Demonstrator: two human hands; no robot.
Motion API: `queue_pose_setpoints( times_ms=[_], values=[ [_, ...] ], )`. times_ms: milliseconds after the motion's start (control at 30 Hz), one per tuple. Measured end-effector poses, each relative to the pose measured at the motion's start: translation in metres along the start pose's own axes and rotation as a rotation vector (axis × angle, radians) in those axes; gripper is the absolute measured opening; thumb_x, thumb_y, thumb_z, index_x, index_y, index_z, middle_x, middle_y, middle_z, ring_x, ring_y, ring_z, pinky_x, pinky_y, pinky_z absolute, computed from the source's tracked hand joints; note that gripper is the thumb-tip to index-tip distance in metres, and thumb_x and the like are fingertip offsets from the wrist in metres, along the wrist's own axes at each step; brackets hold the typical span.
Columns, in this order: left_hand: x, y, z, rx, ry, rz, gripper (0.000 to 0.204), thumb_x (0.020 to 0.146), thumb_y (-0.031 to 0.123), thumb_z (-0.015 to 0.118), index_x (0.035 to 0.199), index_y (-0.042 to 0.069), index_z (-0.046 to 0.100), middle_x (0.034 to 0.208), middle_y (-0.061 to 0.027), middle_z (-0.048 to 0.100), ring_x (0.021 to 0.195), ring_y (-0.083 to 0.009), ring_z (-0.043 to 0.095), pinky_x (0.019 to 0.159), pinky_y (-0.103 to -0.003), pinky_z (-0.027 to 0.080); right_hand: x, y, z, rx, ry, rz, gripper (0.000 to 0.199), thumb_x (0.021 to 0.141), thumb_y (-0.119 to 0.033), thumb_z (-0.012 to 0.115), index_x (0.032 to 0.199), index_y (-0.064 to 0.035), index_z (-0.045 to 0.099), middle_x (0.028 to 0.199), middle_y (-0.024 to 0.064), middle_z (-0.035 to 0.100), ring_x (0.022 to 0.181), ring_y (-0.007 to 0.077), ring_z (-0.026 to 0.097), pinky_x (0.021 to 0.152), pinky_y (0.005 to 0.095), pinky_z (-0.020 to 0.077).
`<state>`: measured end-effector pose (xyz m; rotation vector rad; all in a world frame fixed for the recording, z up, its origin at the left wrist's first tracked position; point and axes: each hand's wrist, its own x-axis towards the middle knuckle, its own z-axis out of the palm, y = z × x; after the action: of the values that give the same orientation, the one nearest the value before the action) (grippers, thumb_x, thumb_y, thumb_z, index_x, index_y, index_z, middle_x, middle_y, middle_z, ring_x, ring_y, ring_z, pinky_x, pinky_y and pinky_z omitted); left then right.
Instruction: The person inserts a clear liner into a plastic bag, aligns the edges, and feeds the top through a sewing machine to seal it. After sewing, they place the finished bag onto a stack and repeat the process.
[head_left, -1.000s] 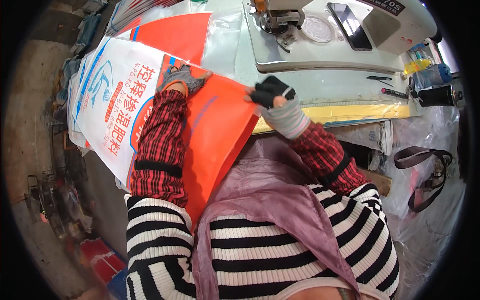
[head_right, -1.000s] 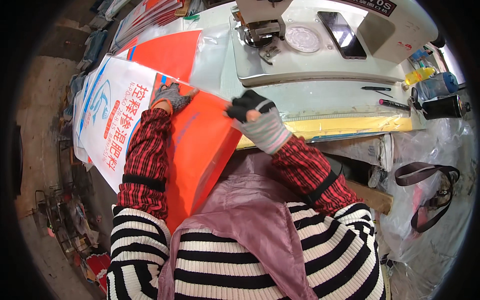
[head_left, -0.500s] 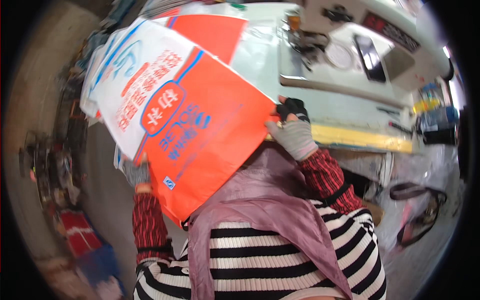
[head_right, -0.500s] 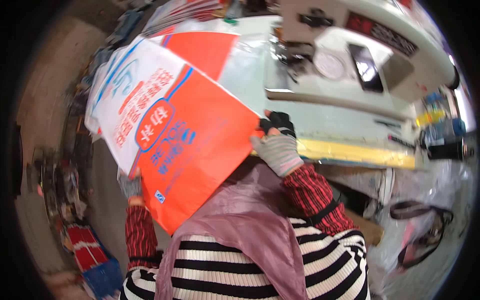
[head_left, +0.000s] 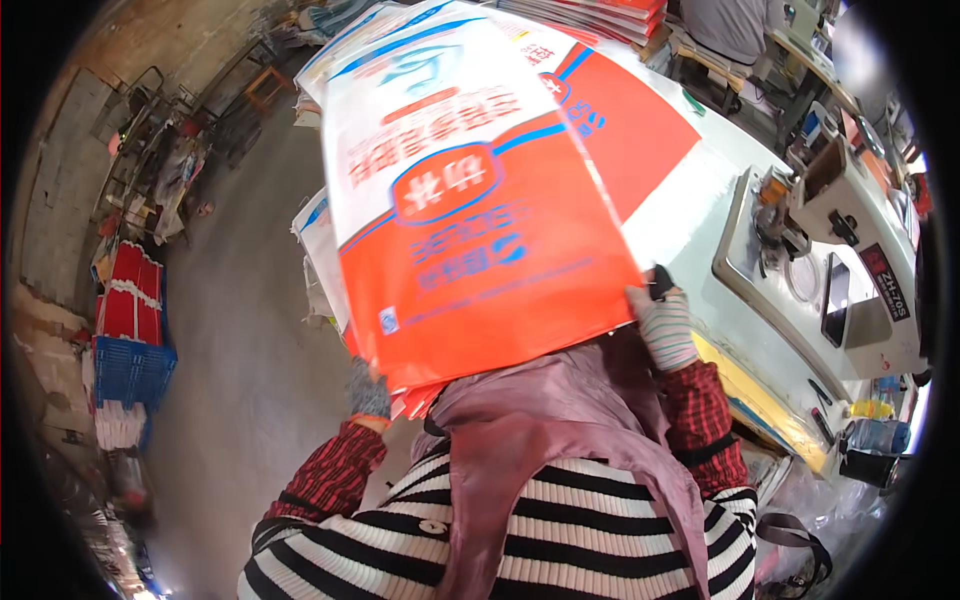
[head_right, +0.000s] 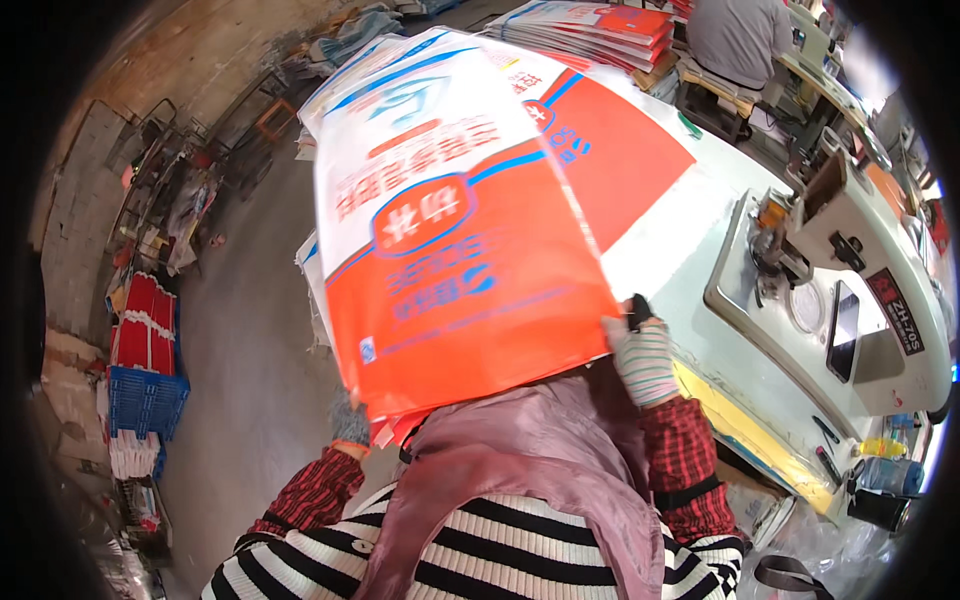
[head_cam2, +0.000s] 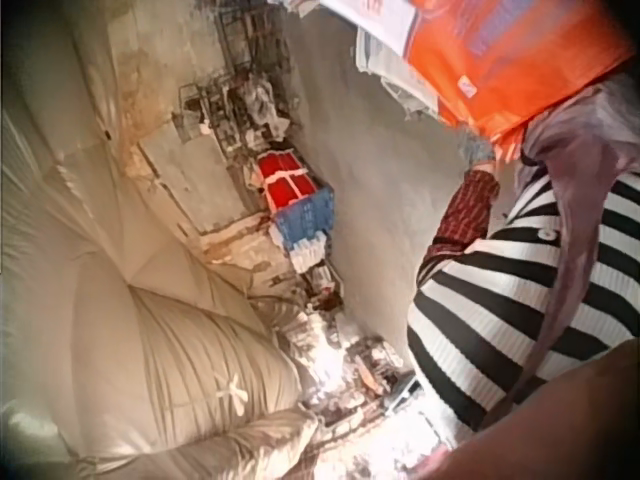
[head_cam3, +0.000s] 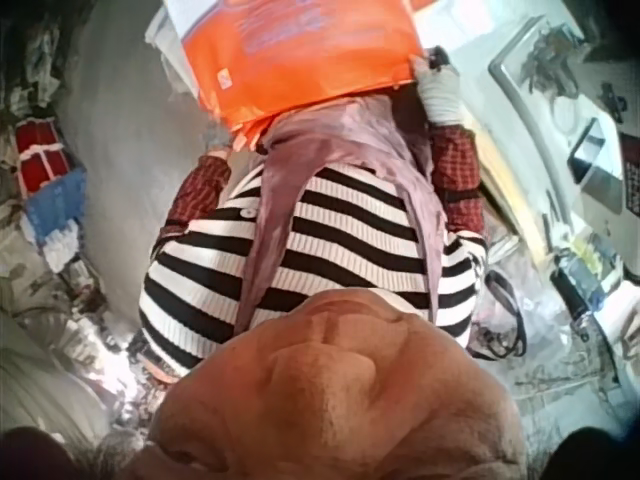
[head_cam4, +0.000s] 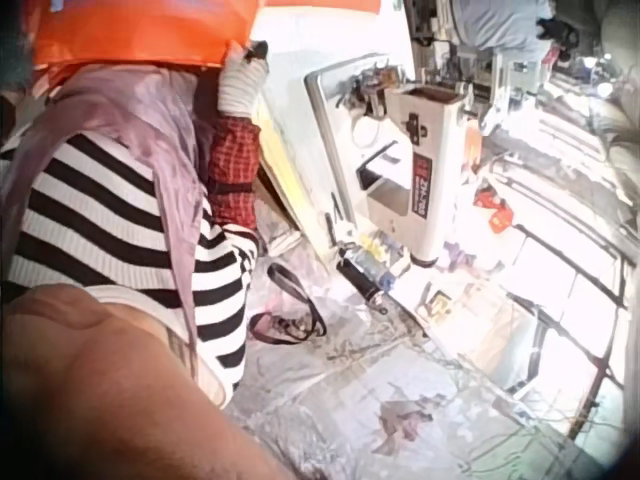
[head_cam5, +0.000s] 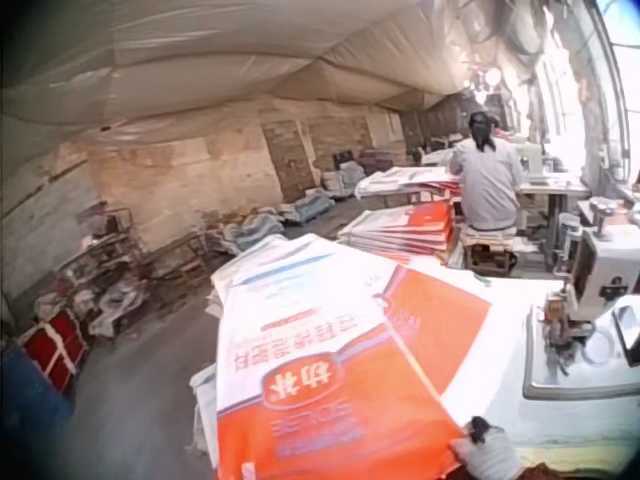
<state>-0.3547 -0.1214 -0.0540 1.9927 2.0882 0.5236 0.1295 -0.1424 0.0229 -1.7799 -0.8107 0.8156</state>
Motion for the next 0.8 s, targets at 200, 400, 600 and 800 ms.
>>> queue_pose_setpoints(
  times_ms=[200, 400, 600, 800],
  values=[
    [-0.084, -0.095, -0.02, 0.294, -0.225, -0.168, 0.031, 0.08, 0.019, 0.056, 0.103, 0.0, 0.049, 0.1, -0.0231, 0.054, 0.098, -0.0411, 0.051, 0.08, -0.046, 0.043, -0.023, -0.037, 0.115, -0.449, -0.405, -0.941, 0.033, 0.079, -0.025, 0.059, 0.107, -0.0089, 0.053, 0.069, 0.0166, 0.059, 0.064, 0.0308, 0.059, 0.058, 0.0404, 0.0451],
    [-0.096, -0.111, -0.006, 0.097, -0.08, -0.641, 0.032, 0.074, 0.014, 0.063, 0.1, 0.001, 0.05, 0.101, -0.0209, 0.056, 0.097, -0.0392, 0.054, 0.08, -0.045, 0.045, -0.003, 0.011, 0.193, -0.515, -0.628, -0.572, 0.037, 0.077, -0.02, 0.06, 0.111, -0.007, 0.052, 0.075, 0.0163, 0.061, 0.071, 0.0306, 0.06, 0.062, 0.0411, 0.0455],
    [-0.051, -0.11, 0.03, 0.108, -0.334, -0.444, 0.029, 0.079, 0.021, 0.057, 0.101, 0.002, 0.051, 0.098, -0.0231, 0.058, 0.094, -0.0381, 0.057, 0.078, -0.046, 0.047, 0.027, 0.035, 0.184, -0.018, -0.455, 0.567, 0.029, 0.081, -0.037, 0.061, 0.083, -0.0078, 0.058, 0.067, 0.0087, 0.054, 0.058, 0.0218, 0.052, 0.058, 0.0338, 0.0429],
    [0.015, -0.113, 0.045, 0.538, -1.128, -0.05, 0.034, 0.082, 0.034, 0.051, 0.105, 0.009, 0.059, 0.105, -0.0193, 0.059, 0.098, -0.0356, 0.058, 0.078, -0.047, 0.048, 0.045, 0.114, 0.166, -0.402, -0.569, 0.158, 0.04, 0.075, -0.018, 0.067, 0.109, -0.0074, 0.049, 0.096, 0.0216, 0.057, 0.086, 0.0394, 0.054, 0.075, 0.0452, 0.0445]
  ],
)
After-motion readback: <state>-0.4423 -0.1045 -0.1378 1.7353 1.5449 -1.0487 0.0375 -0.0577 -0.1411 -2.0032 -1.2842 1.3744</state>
